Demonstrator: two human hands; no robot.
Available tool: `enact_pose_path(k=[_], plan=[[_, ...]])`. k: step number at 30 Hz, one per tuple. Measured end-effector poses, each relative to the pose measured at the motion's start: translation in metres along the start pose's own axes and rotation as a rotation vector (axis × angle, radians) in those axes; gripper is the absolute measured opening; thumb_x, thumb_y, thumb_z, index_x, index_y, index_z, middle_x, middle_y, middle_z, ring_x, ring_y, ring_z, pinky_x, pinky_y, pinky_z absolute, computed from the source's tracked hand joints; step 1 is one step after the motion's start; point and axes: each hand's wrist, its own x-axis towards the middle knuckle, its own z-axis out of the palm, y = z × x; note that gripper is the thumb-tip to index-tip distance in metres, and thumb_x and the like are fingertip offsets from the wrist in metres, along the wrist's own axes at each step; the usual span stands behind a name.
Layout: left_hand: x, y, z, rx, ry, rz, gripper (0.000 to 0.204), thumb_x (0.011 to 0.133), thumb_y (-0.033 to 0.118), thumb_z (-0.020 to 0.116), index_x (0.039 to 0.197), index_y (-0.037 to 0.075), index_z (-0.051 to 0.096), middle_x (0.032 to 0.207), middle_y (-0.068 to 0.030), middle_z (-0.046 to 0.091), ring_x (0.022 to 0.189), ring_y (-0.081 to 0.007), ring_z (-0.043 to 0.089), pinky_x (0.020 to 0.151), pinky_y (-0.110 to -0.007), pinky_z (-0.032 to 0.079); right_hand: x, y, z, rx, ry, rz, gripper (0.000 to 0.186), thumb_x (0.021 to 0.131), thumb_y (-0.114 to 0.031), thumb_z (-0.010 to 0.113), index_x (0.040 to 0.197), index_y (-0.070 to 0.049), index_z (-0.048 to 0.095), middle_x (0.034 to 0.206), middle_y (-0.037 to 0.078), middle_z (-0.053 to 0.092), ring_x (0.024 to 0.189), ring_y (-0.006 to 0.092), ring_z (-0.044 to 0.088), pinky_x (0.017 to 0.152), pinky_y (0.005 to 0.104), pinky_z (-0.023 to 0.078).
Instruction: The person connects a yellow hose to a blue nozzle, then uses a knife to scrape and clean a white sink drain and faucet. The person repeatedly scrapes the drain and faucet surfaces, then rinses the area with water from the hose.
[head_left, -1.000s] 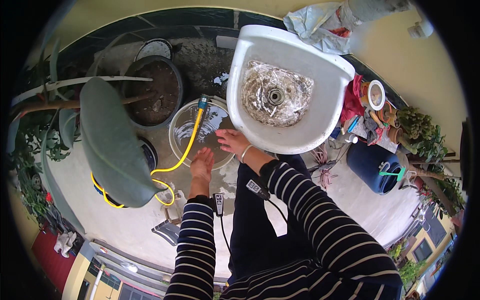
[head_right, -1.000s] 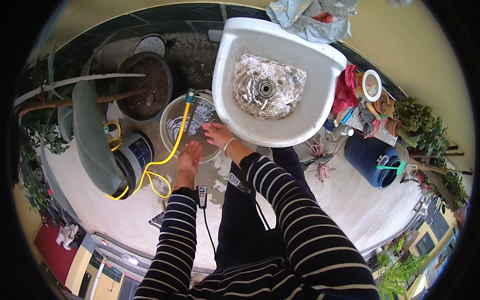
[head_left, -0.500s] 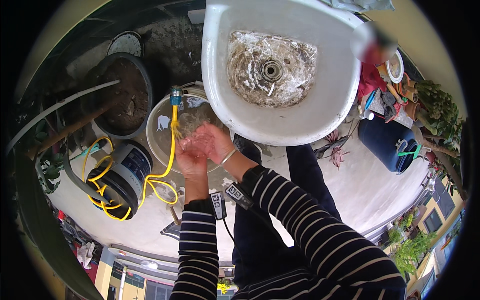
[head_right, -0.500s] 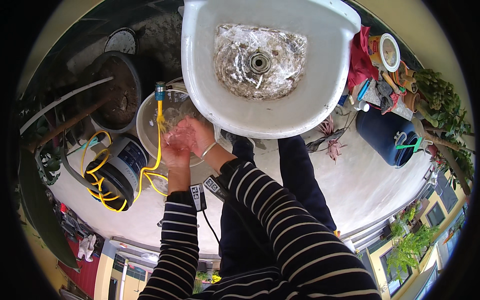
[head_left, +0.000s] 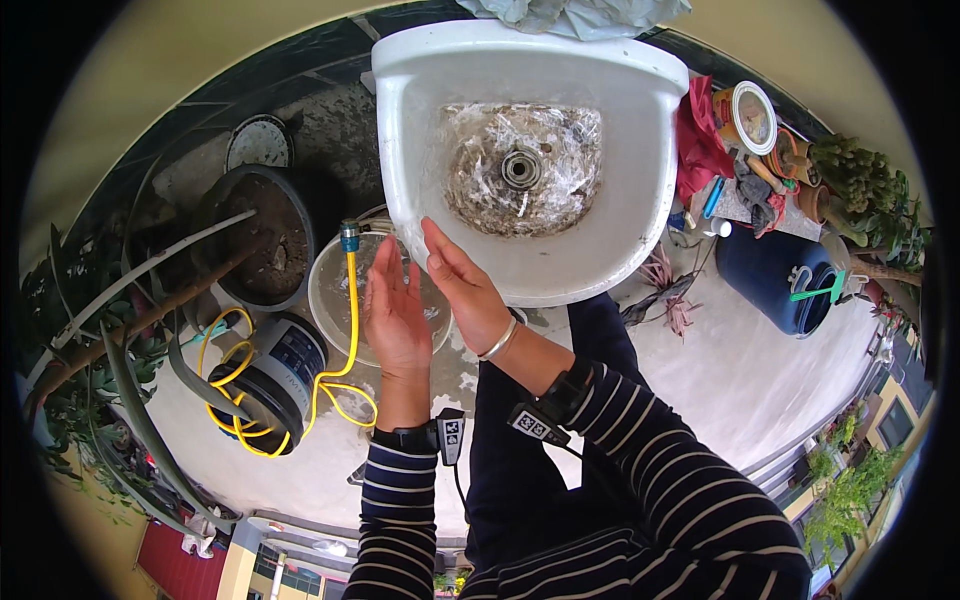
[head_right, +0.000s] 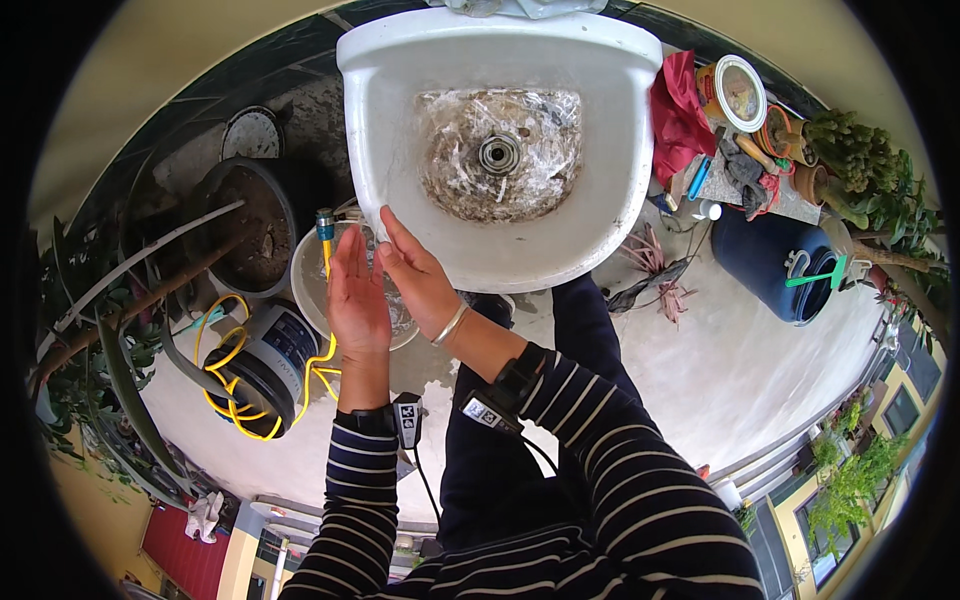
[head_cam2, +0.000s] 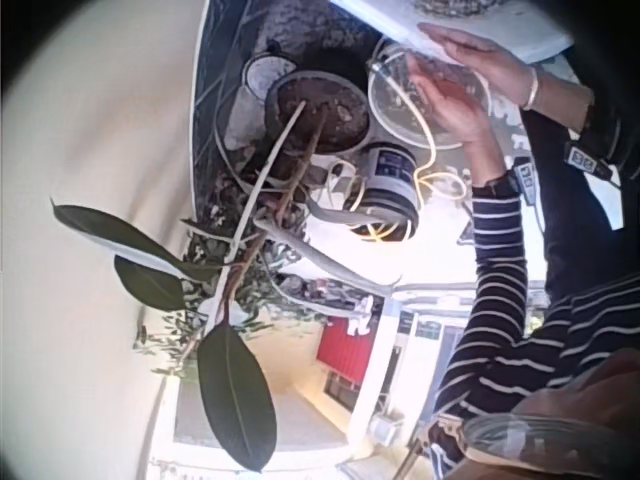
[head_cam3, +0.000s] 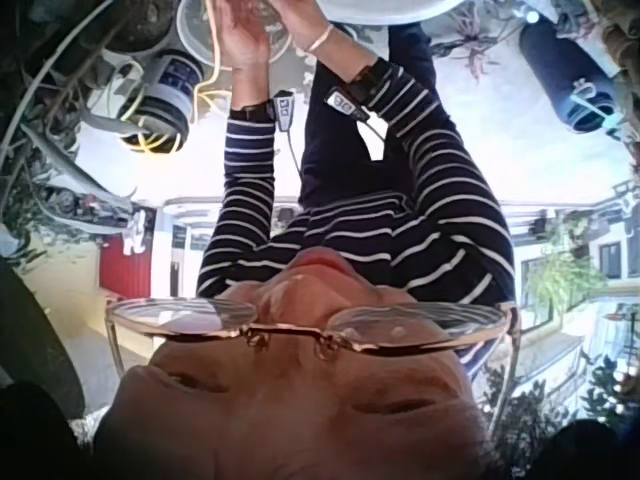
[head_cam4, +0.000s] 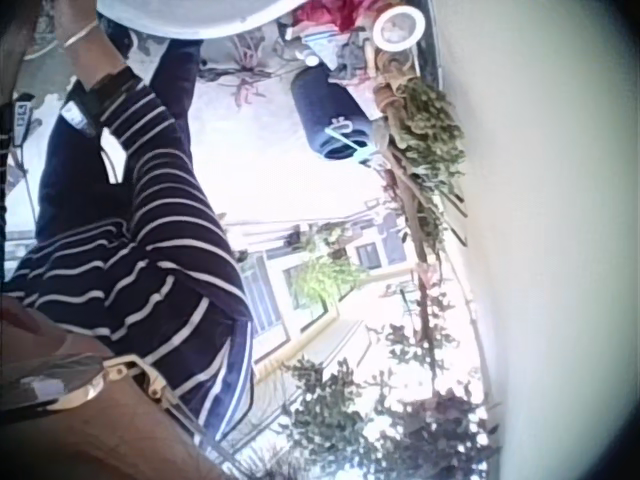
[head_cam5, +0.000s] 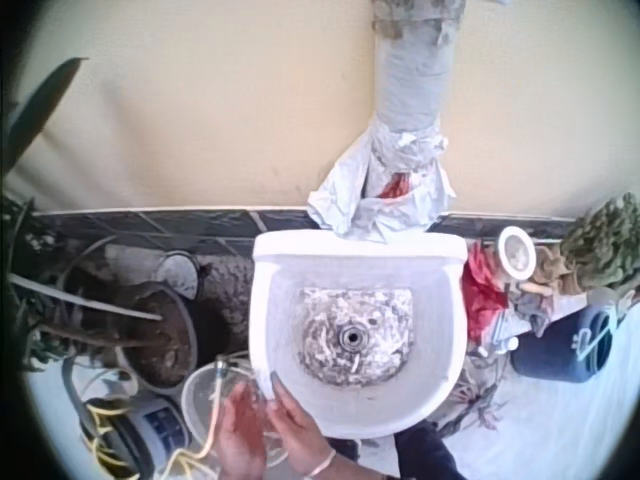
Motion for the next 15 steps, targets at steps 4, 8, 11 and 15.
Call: enact_pose_path(k=[4, 8, 11, 15], plan=[[0.003, -0.026, -0.082, 0.072, 0.152, -0.114, 0.049, 0.106, 0.038, 0.046, 0.138, 0.002, 0.052, 0.145, -0.0118, 0.052, 0.138, -0.0234, 0.044, 0.115, -0.041, 0.033, -0.018, 0.013, -0.031, -0.05, -0.011, 0.093, 0.054, 0.108, -0.028, 0.047, 0.154, -0.002, 0.033, 0.158, 0.007, 0.037, 0.145, 0.0169, 0.034, 0.117, 0.0335, 0.03], [0.021, -0.08, -0.177, 0.056, 0.506, -0.343, 0.044, 0.105, 0.035, 0.046, 0.134, 0.003, 0.056, 0.135, -0.0108, 0.059, 0.129, -0.0246, 0.053, 0.109, -0.04, 0.04, -0.036, 0.025, -0.061, -0.047, -0.022, 0.189, 0.051, 0.108, -0.029, 0.045, 0.151, -0.003, 0.039, 0.156, 0.005, 0.041, 0.144, 0.0167, 0.037, 0.115, 0.0355, 0.034], [0.049, -0.116, -0.226, 0.029, 0.757, -0.298, 0.038, 0.104, 0.032, 0.047, 0.124, 0.003, 0.061, 0.127, -0.0106, 0.064, 0.114, -0.0266, 0.061, 0.101, -0.04, 0.048, -0.042, 0.028, -0.081, -0.048, -0.043, 0.252, 0.049, 0.108, -0.031, 0.045, 0.15, -0.004, 0.042, 0.155, 0.005, 0.042, 0.144, 0.0183, 0.037, 0.115, 0.0369, 0.034], [0.075, -0.133, -0.241, -0.134, 0.672, -0.389, 0.027, 0.098, 0.024, 0.052, 0.111, 0.003, 0.064, 0.114, -0.0106, 0.069, 0.103, -0.0291, 0.066, 0.094, -0.041, 0.052, -0.048, 0.027, -0.097, -0.105, -0.062, 0.311, 0.048, 0.108, -0.032, 0.045, 0.149, -0.008, 0.043, 0.155, 0.004, 0.042, 0.144, 0.0194, 0.038, 0.115, 0.0375, 0.035]])
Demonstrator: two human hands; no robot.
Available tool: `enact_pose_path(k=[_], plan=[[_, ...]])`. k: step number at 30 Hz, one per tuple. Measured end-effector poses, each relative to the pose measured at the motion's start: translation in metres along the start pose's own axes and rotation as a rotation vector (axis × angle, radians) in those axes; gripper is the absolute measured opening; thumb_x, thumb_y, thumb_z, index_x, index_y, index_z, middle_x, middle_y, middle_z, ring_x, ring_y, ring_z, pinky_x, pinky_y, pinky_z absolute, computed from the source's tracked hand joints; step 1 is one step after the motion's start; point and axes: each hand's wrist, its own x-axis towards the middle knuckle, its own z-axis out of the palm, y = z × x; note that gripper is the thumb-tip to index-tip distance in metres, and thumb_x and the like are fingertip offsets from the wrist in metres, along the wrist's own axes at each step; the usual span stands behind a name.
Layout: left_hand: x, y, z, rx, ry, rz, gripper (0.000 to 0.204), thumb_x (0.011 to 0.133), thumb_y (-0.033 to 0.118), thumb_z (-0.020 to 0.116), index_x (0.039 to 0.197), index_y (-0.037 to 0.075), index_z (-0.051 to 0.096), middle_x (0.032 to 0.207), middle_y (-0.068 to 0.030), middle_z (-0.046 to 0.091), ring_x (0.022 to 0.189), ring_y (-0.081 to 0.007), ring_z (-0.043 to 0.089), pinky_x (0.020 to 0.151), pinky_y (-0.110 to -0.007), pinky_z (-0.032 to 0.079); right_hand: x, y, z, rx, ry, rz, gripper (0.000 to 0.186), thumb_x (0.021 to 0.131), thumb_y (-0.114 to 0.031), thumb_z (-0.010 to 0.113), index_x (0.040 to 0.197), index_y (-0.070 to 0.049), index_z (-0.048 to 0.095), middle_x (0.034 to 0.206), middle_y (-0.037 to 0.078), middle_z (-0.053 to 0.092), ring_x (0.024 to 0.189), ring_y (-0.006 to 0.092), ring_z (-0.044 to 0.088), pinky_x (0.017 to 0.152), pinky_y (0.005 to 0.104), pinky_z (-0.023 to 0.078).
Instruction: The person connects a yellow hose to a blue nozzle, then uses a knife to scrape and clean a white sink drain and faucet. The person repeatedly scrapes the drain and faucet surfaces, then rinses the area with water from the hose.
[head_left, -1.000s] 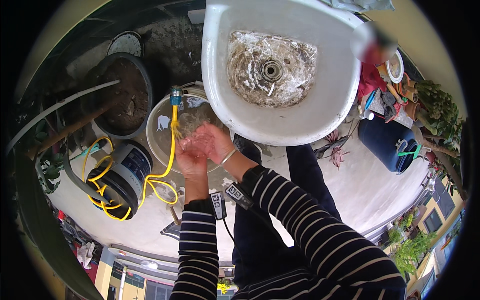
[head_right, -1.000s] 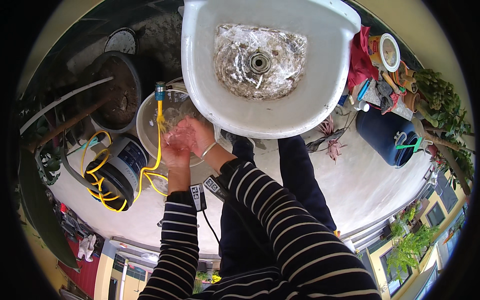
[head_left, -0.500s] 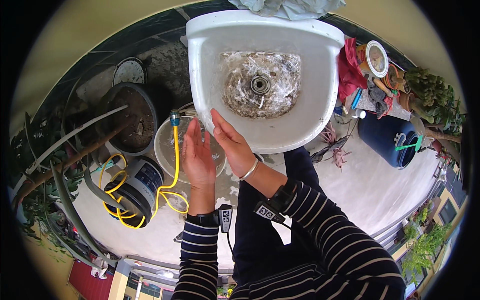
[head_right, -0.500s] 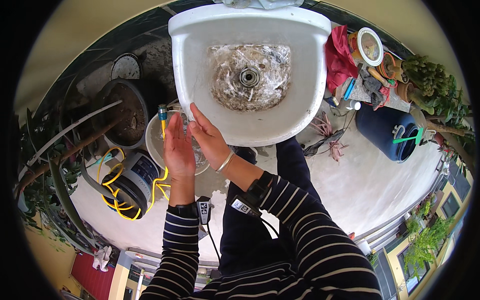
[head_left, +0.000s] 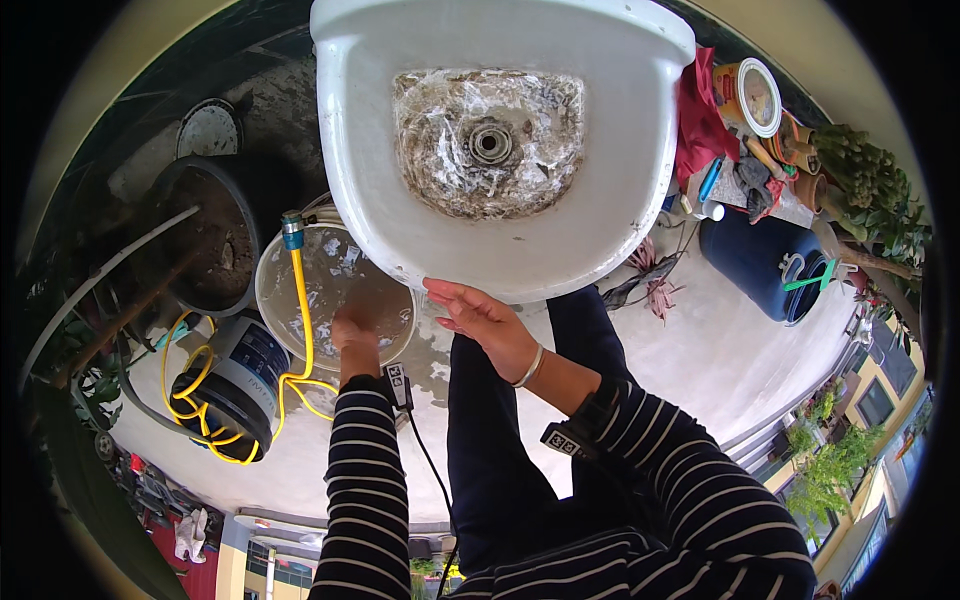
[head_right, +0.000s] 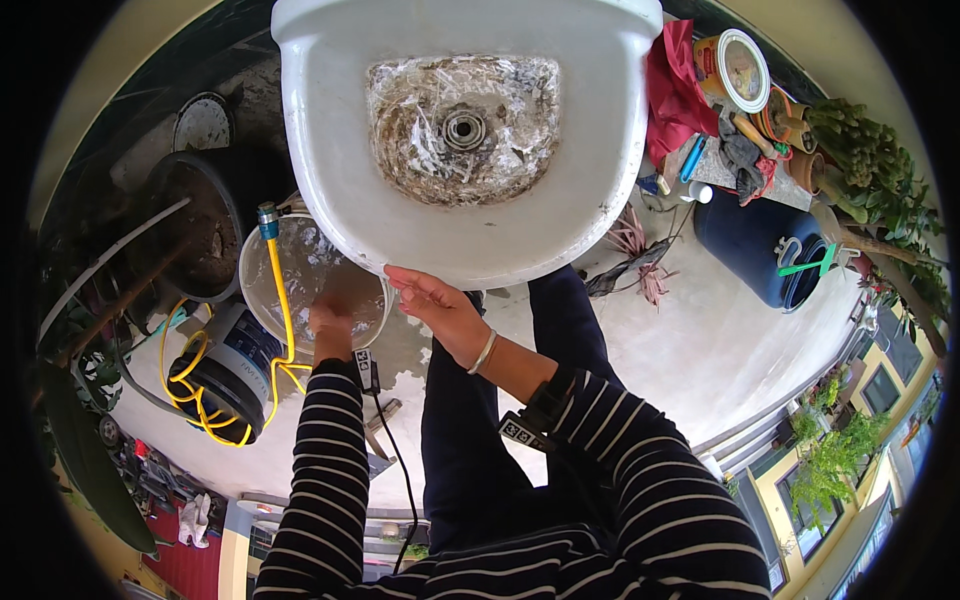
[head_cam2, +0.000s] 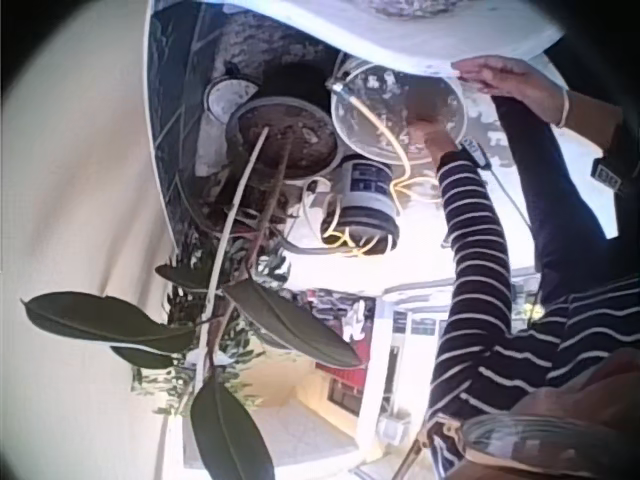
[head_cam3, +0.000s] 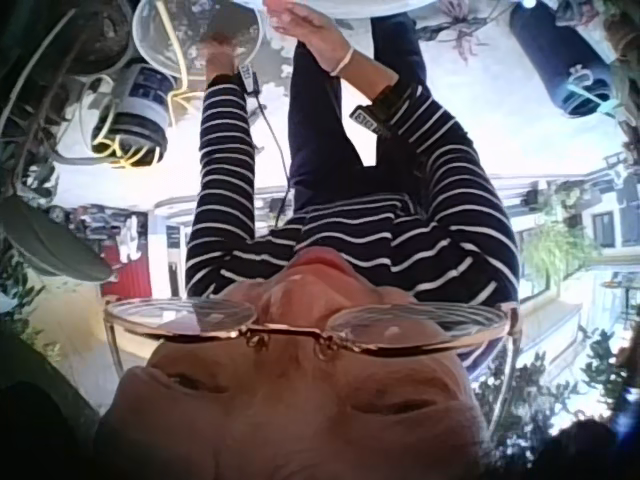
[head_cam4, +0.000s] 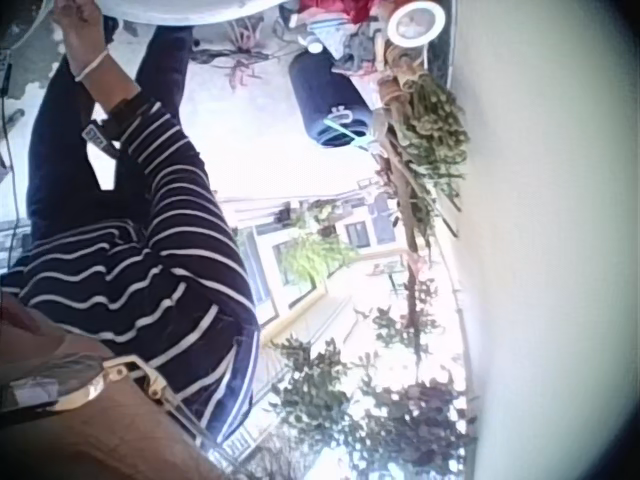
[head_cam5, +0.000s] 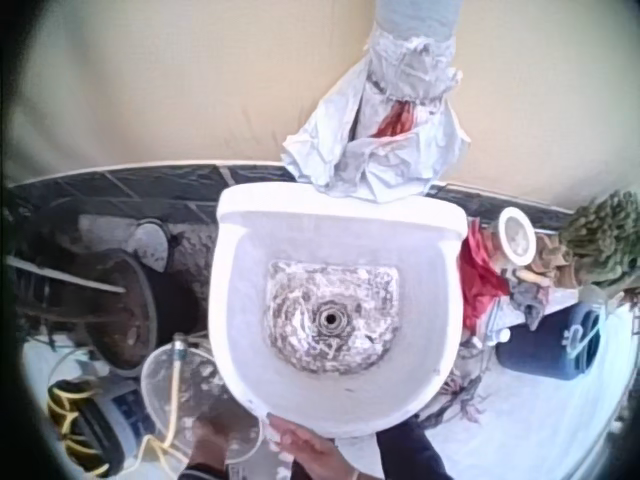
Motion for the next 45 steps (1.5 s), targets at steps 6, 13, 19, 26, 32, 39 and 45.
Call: enact_pose_path(k=[6, 13, 19, 26, 32, 39, 45], plan=[[-0.111, 0.023, 0.081, -0.397, -1.047, -0.267, 0.021, 0.095, 0.012, 0.051, 0.095, -0.002, 0.067, 0.117, -0.0205, 0.068, 0.118, -0.0346, 0.063, 0.111, -0.051, 0.045, -0.016, -0.003, 0.003, 0.018, 0.0, 0.061, 0.044, 0.108, -0.027, 0.045, 0.149, -0.009, 0.044, 0.154, 0.003, 0.044, 0.142, 0.0191, 0.041, 0.113, 0.0369, 0.036], [-0.25, 0.036, 0.161, 0.275, -0.995, 0.096, 0.055, 0.108, 0.029, 0.04, 0.149, -0.006, 0.033, 0.159, -0.02, 0.031, 0.149, -0.0317, 0.03, 0.121, -0.045, 0.027, -0.029, -0.006, 0.012, 0.056, 0.004, 0.079, 0.045, 0.108, -0.03, 0.046, 0.147, -0.009, 0.046, 0.149, 0.005, 0.049, 0.141, 0.0196, 0.043, 0.112, 0.0373, 0.037], [-0.169, 0.049, 0.087, 0.243, -0.531, 0.192, 0.041, 0.104, 0.028, 0.051, 0.132, -0.002, 0.056, 0.142, -0.0155, 0.055, 0.131, -0.0256, 0.052, 0.112, -0.04, 0.04, -0.018, -0.03, -0.027, -0.125, 0.061, -0.036, 0.037, 0.107, -0.028, 0.049, 0.139, -0.009, 0.053, 0.136, 0.004, 0.059, 0.123, 0.017, 0.058, 0.098, 0.0326, 0.049], [-0.055, 0.026, -0.024, 0.244, -0.105, 0.065, 0.028, 0.101, 0.025, 0.056, 0.12, 0.005, 0.062, 0.112, -0.0065, 0.067, 0.108, -0.0215, 0.061, 0.096, -0.037, 0.046, 0.107, -0.107, -0.122, -1.119, 0.244, -0.098, 0.023, 0.095, -0.018, 0.063, 0.112, -0.003, 0.068, 0.093, 0.008, 0.072, 0.086, 0.0187, 0.069, 0.077, 0.0322, 0.056], [-0.005, 0.011, -0.029, 0.155, 0.066, 0.127, 0.023, 0.101, 0.025, 0.057, 0.115, 0.008, 0.062, 0.107, -0.0042, 0.066, 0.099, -0.0196, 0.063, 0.085, -0.037, 0.049, 0.192, -0.114, -0.158, -2.143, -0.013, 0.11, 0.019, 0.092, -0.014, 0.064, 0.106, -0.003, 0.072, 0.098, 0.017, 0.072, 0.091, 0.0335, 0.07, 0.074, 0.0445, 0.057], [-0.018, 0.001, 0.013, -0.15, -0.358, -0.197, 0.016, 0.101, 0.021, 0.054, 0.102, 0.008, 0.062, 0.091, -0.0053, 0.063, 0.087, -0.0205, 0.064, 0.074, -0.036, 0.057, 0.243, -0.095, -0.167, -2.416, -0.242, 0.425, 0.016, 0.088, -0.012, 0.066, 0.098, -0.004, 0.075, 0.101, 0.017, 0.073, 0.095, 0.0361, 0.071, 0.077, 0.048, 0.057], [-0.151, 0.025, 0.092, 0.008, -0.72, -0.11, 0.033, 0.104, 0.032, 0.053, 0.092, 0.002, 0.064, 0.087, -0.0105, 0.07, 0.09, -0.0255, 0.07, 0.083, -0.038, 0.059, 0.243, -0.096, -0.17, -2.531, -0.332, 0.258, 0.017, 0.085, -0.009, 0.065, 0.096, -0.005, 0.077, 0.098, 0.016, 0.074, 0.092, 0.0338, 0.072, 0.075, 0.047, 0.058]])
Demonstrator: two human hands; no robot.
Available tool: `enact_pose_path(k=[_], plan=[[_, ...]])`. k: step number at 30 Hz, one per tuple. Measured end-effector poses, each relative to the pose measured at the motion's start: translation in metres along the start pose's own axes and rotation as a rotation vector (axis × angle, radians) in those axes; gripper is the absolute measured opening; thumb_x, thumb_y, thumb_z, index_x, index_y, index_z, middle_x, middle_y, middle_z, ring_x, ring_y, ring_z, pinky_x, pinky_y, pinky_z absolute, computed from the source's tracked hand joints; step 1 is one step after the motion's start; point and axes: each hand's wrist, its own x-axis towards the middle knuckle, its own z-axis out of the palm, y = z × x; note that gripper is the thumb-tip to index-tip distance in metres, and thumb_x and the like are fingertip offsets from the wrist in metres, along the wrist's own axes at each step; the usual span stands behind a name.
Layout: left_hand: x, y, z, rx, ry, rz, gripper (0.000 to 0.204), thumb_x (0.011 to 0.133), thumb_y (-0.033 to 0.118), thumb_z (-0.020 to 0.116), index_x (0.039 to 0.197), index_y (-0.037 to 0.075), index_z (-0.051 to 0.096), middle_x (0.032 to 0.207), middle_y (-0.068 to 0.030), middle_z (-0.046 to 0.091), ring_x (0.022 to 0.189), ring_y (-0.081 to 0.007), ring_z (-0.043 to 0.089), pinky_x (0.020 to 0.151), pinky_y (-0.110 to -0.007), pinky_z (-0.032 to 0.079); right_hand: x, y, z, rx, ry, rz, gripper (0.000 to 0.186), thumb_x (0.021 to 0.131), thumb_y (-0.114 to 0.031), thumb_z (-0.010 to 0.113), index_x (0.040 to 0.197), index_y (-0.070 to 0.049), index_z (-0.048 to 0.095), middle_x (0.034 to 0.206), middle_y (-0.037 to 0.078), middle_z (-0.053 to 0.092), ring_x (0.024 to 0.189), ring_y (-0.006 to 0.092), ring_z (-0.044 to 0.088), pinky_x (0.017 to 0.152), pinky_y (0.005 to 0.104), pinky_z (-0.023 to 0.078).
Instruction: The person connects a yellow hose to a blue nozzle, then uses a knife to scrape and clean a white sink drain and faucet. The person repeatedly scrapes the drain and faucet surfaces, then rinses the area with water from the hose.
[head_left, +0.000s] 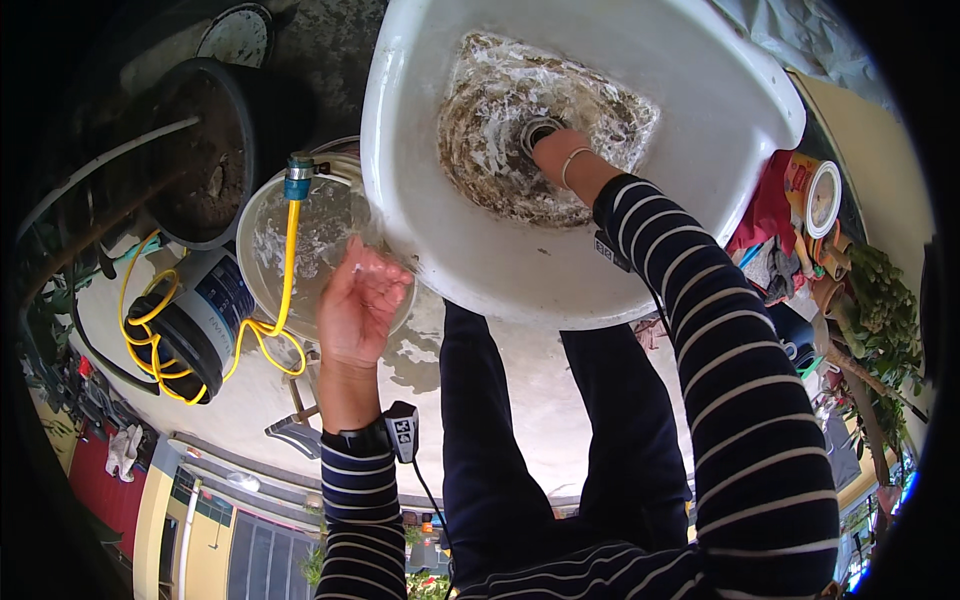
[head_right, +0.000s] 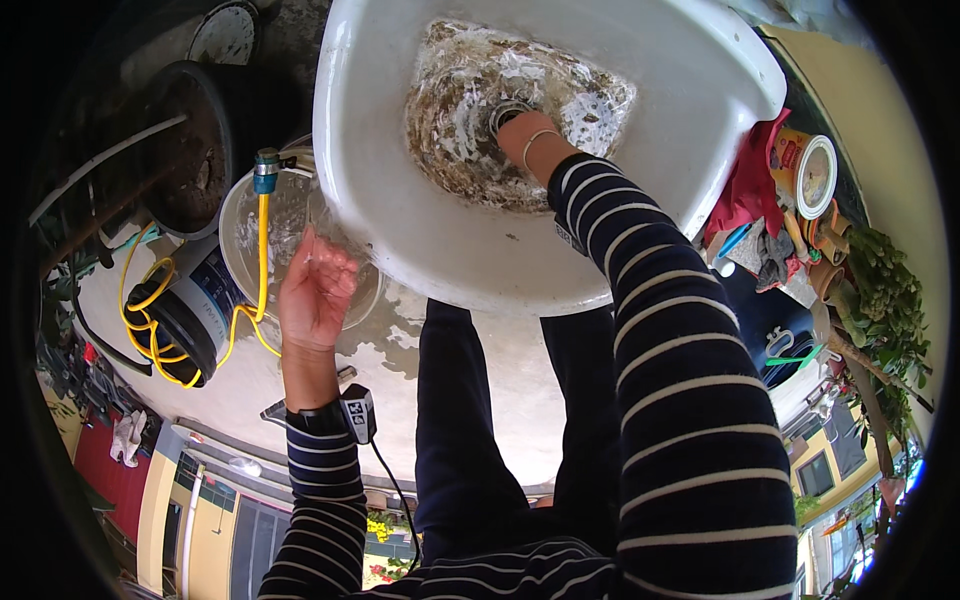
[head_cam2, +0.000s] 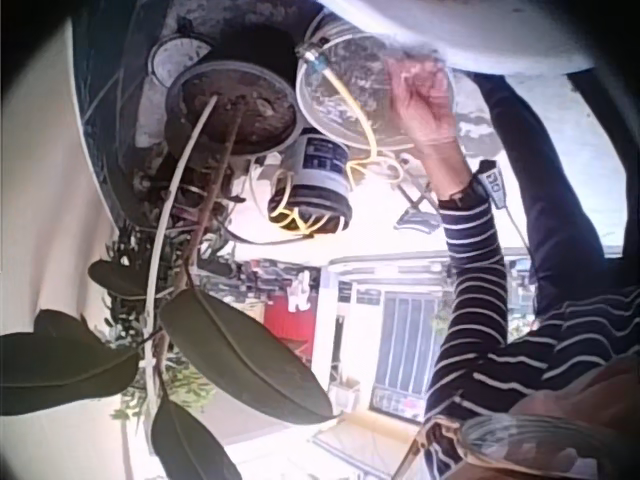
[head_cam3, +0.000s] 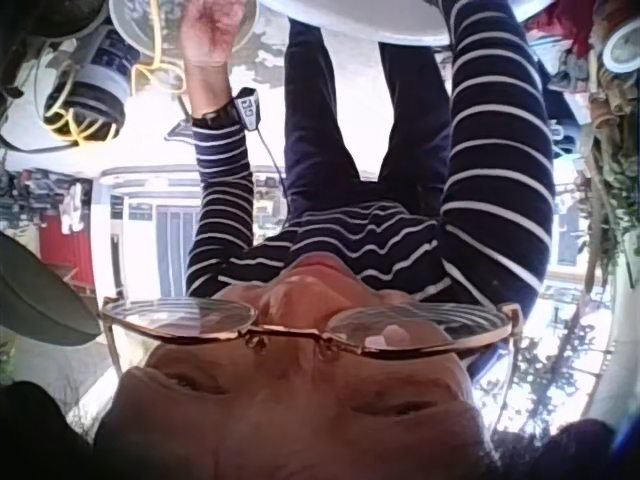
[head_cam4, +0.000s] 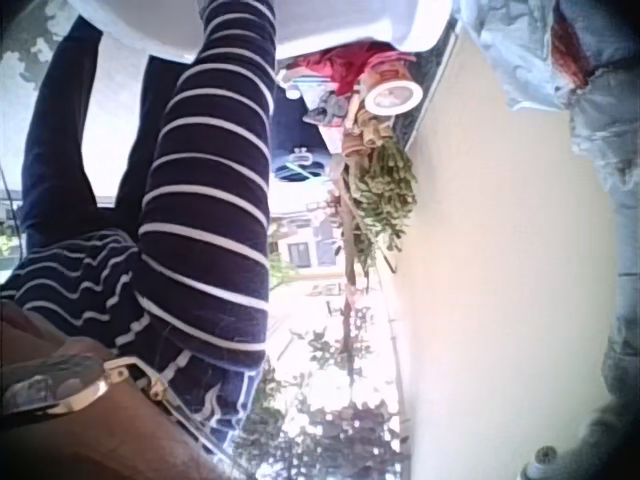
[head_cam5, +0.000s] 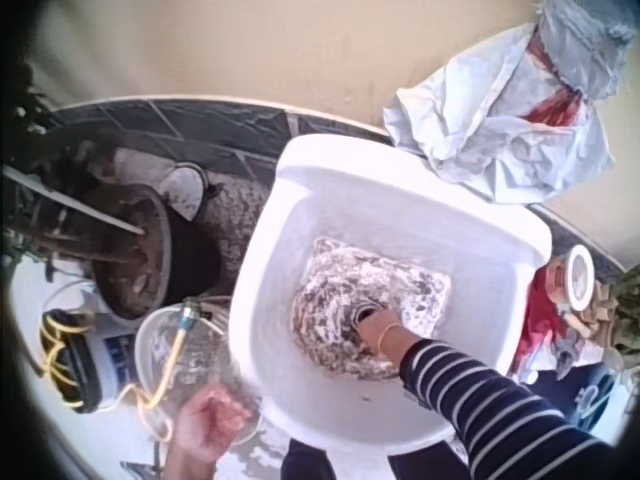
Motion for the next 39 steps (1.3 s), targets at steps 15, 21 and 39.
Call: enact_pose_path(k=[15, 21, 39], plan=[[0.016, -0.011, 0.113, 0.622, 0.005, 0.085, 0.047, 0.106, 0.031, 0.048, 0.137, -0.004, 0.053, 0.141, -0.0209, 0.055, 0.134, -0.0277, 0.051, 0.114, -0.037, 0.036, -0.002, 0.003, 0.015, -0.1, 0.032, -0.112, 0.013, 0.088, -0.006, 0.064, 0.092, -0.005, 0.077, 0.089, 0.013, 0.074, 0.083, 0.0308, 0.071, 0.067, 0.043, 0.06], [0.006, -0.012, 0.096, 0.703, -0.085, 0.267, 0.048, 0.105, 0.032, 0.049, 0.134, -0.006, 0.054, 0.135, -0.0235, 0.059, 0.129, -0.0306, 0.056, 0.111, -0.04, 0.04, 0.005, 0.008, 0.017, -0.157, -0.01, -0.28, 0.009, 0.086, -0.006, 0.066, 0.084, -0.005, 0.076, 0.084, 0.013, 0.073, 0.078, 0.0309, 0.07, 0.064, 0.0443, 0.059], [0.039, -0.013, -0.146, 0.082, 0.871, 0.201, 0.009, 0.099, 0.013, 0.056, 0.099, 0.004, 0.061, 0.094, -0.0066, 0.065, 0.083, -0.0163, 0.062, 0.073, -0.031, 0.055, 0.0, 0.02, 0.01, -0.21, 0.174, -0.35, 0.008, 0.077, -0.006, 0.069, 0.081, -0.008, 0.076, 0.082, 0.013, 0.073, 0.078, 0.0337, 0.072, 0.064, 0.0452, 0.058]])
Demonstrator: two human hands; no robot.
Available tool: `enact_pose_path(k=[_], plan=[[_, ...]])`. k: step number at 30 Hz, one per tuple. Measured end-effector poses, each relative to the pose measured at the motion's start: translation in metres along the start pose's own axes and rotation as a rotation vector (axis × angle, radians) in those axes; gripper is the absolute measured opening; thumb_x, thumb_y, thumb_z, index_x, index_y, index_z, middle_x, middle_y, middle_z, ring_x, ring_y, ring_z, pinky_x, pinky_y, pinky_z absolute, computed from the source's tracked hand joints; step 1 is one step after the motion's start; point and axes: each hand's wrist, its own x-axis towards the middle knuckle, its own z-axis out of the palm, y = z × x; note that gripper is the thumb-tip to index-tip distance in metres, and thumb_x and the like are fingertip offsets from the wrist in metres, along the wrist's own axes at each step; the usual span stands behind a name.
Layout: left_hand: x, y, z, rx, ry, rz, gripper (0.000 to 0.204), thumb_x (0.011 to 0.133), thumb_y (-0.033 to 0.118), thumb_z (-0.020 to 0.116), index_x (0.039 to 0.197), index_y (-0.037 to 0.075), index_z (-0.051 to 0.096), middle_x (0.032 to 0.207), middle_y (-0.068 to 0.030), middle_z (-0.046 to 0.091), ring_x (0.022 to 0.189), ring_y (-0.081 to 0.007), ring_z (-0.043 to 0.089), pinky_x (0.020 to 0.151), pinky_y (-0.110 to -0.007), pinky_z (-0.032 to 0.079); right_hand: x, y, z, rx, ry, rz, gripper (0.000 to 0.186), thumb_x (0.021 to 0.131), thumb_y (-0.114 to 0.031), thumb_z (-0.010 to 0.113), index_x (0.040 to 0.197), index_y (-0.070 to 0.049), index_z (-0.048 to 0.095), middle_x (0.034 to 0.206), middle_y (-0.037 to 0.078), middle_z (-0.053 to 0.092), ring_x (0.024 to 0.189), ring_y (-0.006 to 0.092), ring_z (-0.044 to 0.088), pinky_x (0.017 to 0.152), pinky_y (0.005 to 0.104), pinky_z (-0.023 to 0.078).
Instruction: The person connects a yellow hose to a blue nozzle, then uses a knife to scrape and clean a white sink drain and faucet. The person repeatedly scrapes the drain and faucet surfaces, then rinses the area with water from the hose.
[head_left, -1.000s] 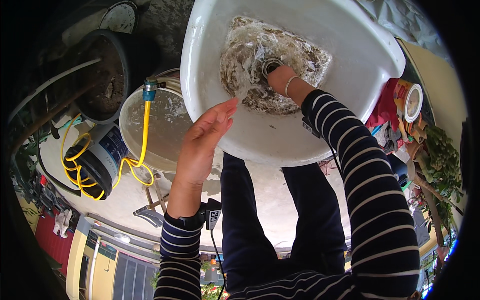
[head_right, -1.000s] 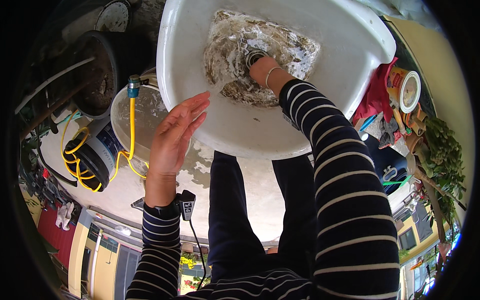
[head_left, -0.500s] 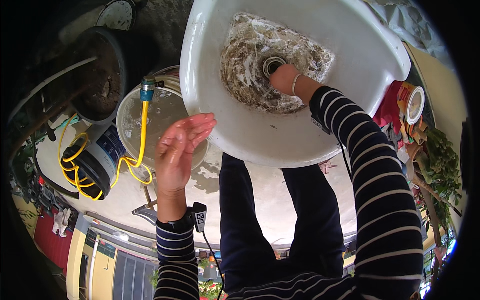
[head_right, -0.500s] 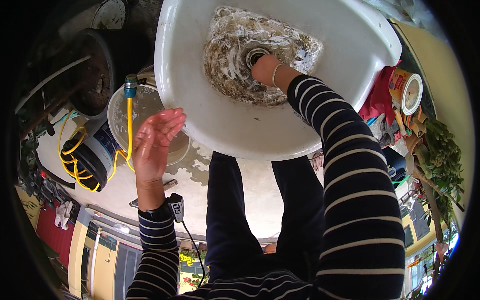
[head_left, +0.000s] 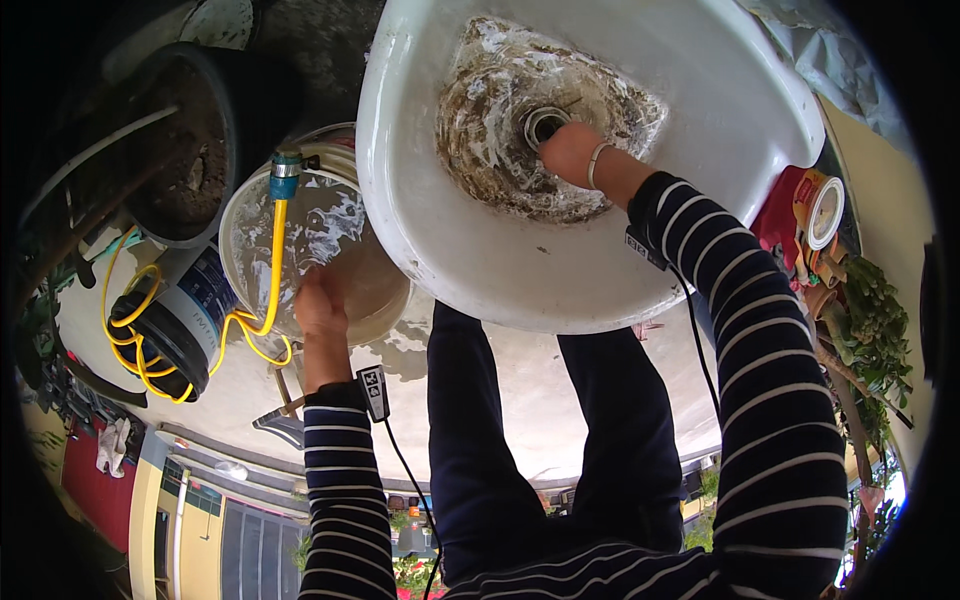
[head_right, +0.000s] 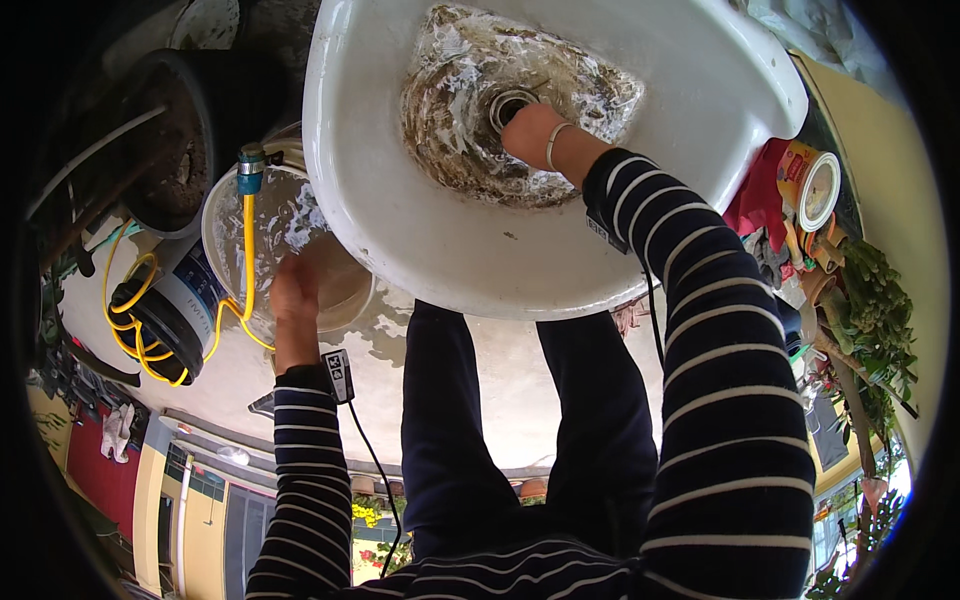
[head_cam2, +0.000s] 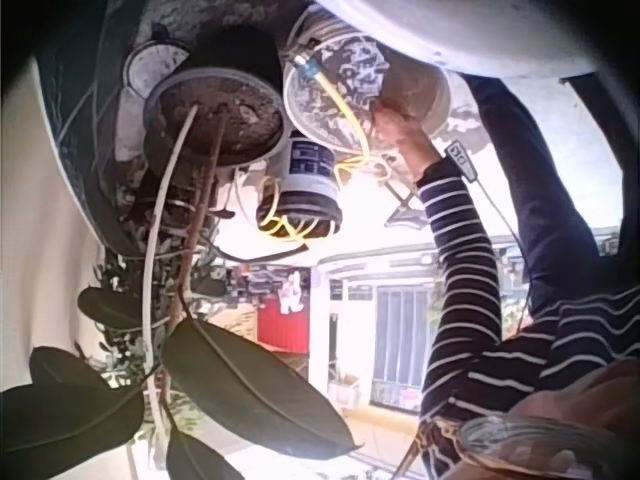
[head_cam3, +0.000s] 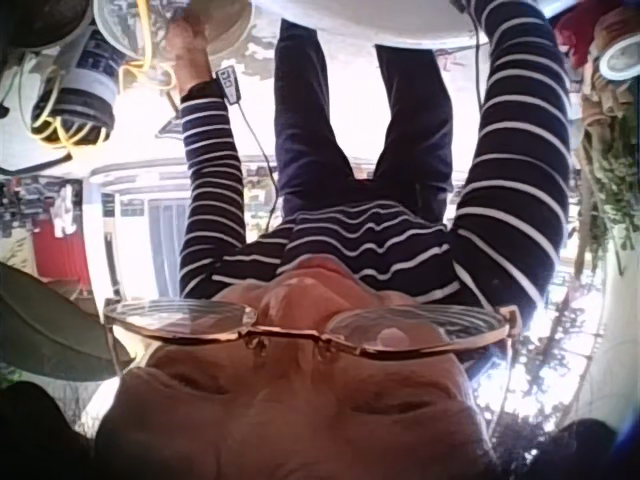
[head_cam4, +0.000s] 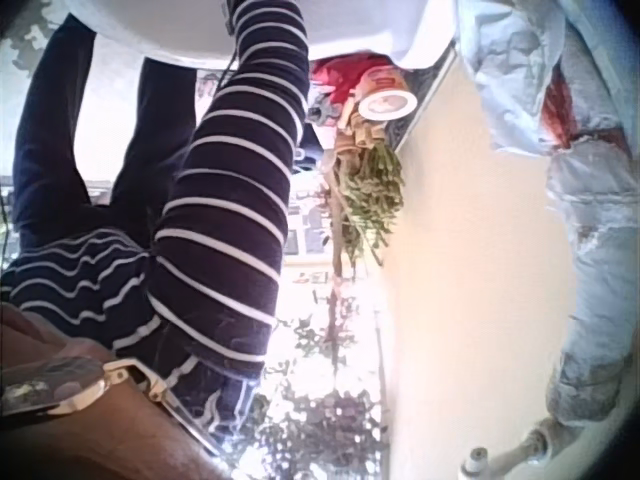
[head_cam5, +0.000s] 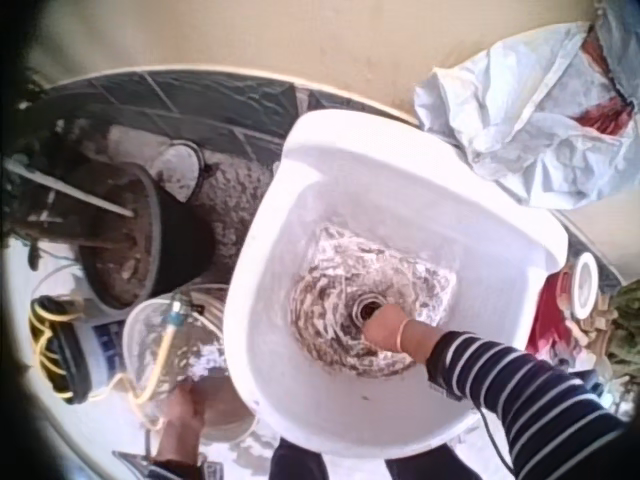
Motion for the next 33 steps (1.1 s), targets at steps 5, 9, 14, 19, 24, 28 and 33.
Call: enact_pose_path(k=[5, 9, 14, 19, 24, 28, 33], plan=[[-0.047, 0.03, 0.038, -0.203, -0.476, -0.295, 0.016, 0.101, 0.018, 0.058, 0.099, 0.003, 0.063, 0.09, -0.0095, 0.067, 0.084, -0.0196, 0.065, 0.073, -0.032, 0.057, 0.0, 0.0, 0.001, 0.074, 0.033, 0.01, 0.012, 0.08, -0.009, 0.062, 0.088, -0.003, 0.069, 0.075, 0.018, 0.07, 0.071, 0.0363, 0.071, 0.064, 0.0474, 0.057], [-0.13, 0.067, 0.084, -0.062, -0.972, -0.138, 0.027, 0.103, 0.027, 0.056, 0.105, 0.002, 0.067, 0.102, -0.0122, 0.072, 0.096, -0.0215, 0.07, 0.082, -0.032, 0.058, -0.006, -0.005, -0.004, -0.001, -0.037, -0.031, 0.008, 0.08, -0.007, 0.067, 0.084, -0.005, 0.073, 0.078, 0.015, 0.072, 0.074, 0.0348, 0.071, 0.064, 0.0462, 0.058], [-0.204, 0.06, 0.136, 0.276, -0.767, 0.036, 0.038, 0.105, 0.026, 0.053, 0.129, -0.003, 0.059, 0.13, -0.0175, 0.063, 0.122, -0.0264, 0.06, 0.106, -0.037, 0.046, -0.012, -0.003, -0.013, 0.013, -0.045, 0.008, 0.008, 0.08, -0.004, 0.069, 0.083, -0.006, 0.076, 0.085, 0.014, 0.074, 0.078, 0.0322, 0.072, 0.065, 0.0447, 0.059], [-0.196, 0.055, 0.141, 0.512, -0.697, 0.275, 0.037, 0.106, 0.024, 0.053, 0.129, -0.003, 0.06, 0.128, -0.0154, 0.065, 0.123, -0.024, 0.06, 0.107, -0.036, 0.044, -0.02, -0.001, -0.016, 0.146, 0.078, 0.119, 0.013, 0.079, -0.007, 0.066, 0.087, -0.008, 0.077, 0.1, 0.012, 0.071, 0.094, 0.0322, 0.069, 0.078, 0.0446, 0.056], [-0.185, 0.043, 0.134, 0.484, -0.706, 0.319, 0.032, 0.104, 0.022, 0.056, 0.123, -0.002, 0.063, 0.126, -0.0154, 0.066, 0.119, -0.0236, 0.062, 0.105, -0.035, 0.046, -0.029, -0.007, -0.018, 0.268, 0.291, 0.233, 0.017, 0.081, -0.008, 0.064, 0.094, -0.006, 0.075, 0.13, 0.016, 0.052, 0.12, 0.0335, 0.05, 0.096, 0.0424, 0.049], [-0.182, 0.04, 0.135, 0.526, -0.68, 0.365, 0.031, 0.103, 0.024, 0.058, 0.12, -0.001, 0.065, 0.123, -0.0135, 0.068, 0.115, -0.0222, 0.064, 0.103, -0.034, 0.047, -0.029, -0.006, -0.018, 0.423, 0.311, 0.244, 0.015, 0.087, -0.012, 0.06, 0.097, -0.004, 0.068, 0.133, 0.02, 0.047, 0.115, 0.0359, 0.054, 0.088, 0.0444, 0.054], [-0.182, 0.04, 0.138, 0.471, -0.613, 0.301, 0.028, 0.102, 0.022, 0.06, 0.117, 0.0, 0.067, 0.123, -0.0145, 0.069, 0.115, -0.0216, 0.065, 0.103, -0.032, 0.047, -0.022, -0.001, -0.02, 0.19, 0.372, 0.188, 0.028, 0.083, -0.008, 0.064, 0.109, 0.002, 0.061, 0.123, 0.018, 0.055, 0.111, 0.0348, 0.056, 0.085, 0.0401, 0.057]])
